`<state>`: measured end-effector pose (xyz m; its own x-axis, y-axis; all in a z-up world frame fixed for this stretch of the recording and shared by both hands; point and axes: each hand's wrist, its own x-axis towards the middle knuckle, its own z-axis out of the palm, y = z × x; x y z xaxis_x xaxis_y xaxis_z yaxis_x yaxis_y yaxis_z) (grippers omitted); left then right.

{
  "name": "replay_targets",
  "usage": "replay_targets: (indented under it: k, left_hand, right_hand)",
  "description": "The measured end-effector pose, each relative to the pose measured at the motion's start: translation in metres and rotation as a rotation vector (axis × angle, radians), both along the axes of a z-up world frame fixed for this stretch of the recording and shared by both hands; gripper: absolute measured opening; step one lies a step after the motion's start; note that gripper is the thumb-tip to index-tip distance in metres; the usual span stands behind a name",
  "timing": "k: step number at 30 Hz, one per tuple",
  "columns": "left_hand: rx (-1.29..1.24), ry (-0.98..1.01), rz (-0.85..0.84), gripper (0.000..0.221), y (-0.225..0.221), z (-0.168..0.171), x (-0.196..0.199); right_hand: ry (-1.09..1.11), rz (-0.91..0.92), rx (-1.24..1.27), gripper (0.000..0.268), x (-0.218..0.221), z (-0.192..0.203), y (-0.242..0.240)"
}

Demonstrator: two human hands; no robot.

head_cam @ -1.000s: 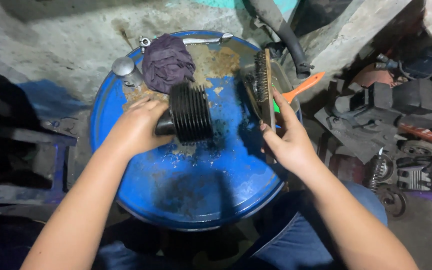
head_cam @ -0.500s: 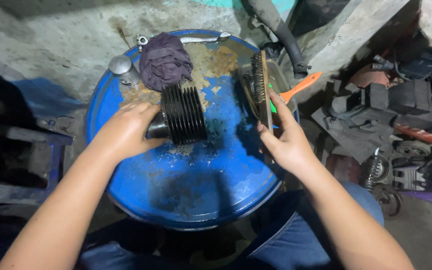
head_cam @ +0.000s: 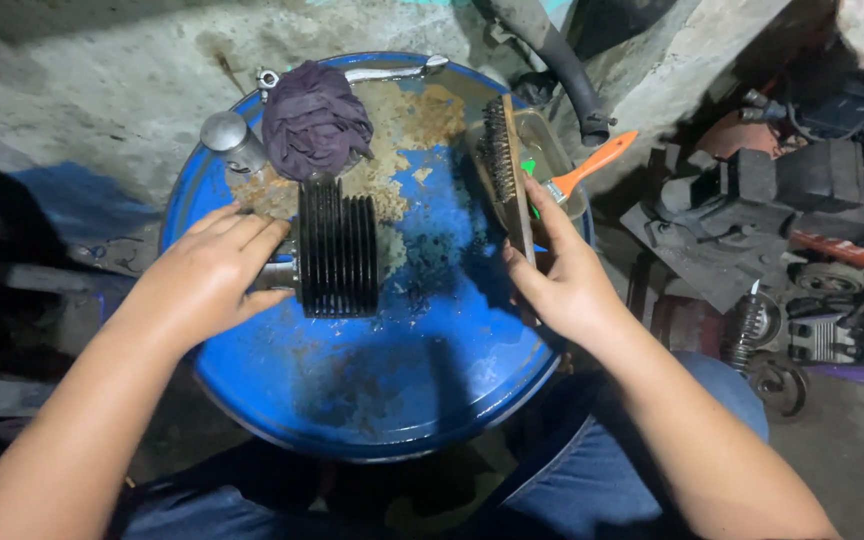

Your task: Scrubbing the cooling fins of a motorcycle cylinder block using a wire brush to remove dirt and debris.

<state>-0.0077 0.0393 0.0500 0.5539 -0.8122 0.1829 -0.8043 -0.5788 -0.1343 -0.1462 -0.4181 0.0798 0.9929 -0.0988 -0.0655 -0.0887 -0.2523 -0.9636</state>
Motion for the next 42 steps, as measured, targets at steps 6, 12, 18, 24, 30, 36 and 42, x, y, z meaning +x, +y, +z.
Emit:
replay_targets:
  k: [6, 12, 18, 24, 30, 36, 42]
  left_hand:
    - [0.076, 0.011, 0.028, 0.094, -0.006, 0.015, -0.009]
    - [0.187, 0.044, 0.05, 0.095, -0.027, 0.027, 0.0]
    - [0.173, 0.095, 0.09, 0.093, -0.054, 0.038, 0.003]
    - [0.234, 0.031, 0.096, 0.086, -0.08, 0.033, 0.003]
    - [0.141, -0.155, 0.042, 0.085, -0.127, 0.048, -0.023]
    - [0.352, -0.05, 0.071, 0.078, -0.165, 0.037, -0.003]
    - [0.394, 0.162, 0.153, 0.073, -0.176, 0.039, -0.001]
  right_hand:
    - [0.014, 0.014, 0.009, 0.094, 0.0, -0.006, 0.002]
    - [0.02, 0.006, -0.012, 0.096, 0.004, -0.008, -0.003]
    - [0.026, 0.001, -0.044, 0.097, 0.0, 0.009, 0.007]
    - [0.019, 0.013, -0.109, 0.095, -0.001, 0.026, 0.011]
    - [-0.11, 0.013, -0.217, 0.092, 0.008, 0.0, -0.001]
    - [-0.063, 0.011, -0.08, 0.097, 0.006, -0.023, -0.025]
    - [-0.134, 0.023, -0.126, 0.094, 0.001, -0.021, -0.03]
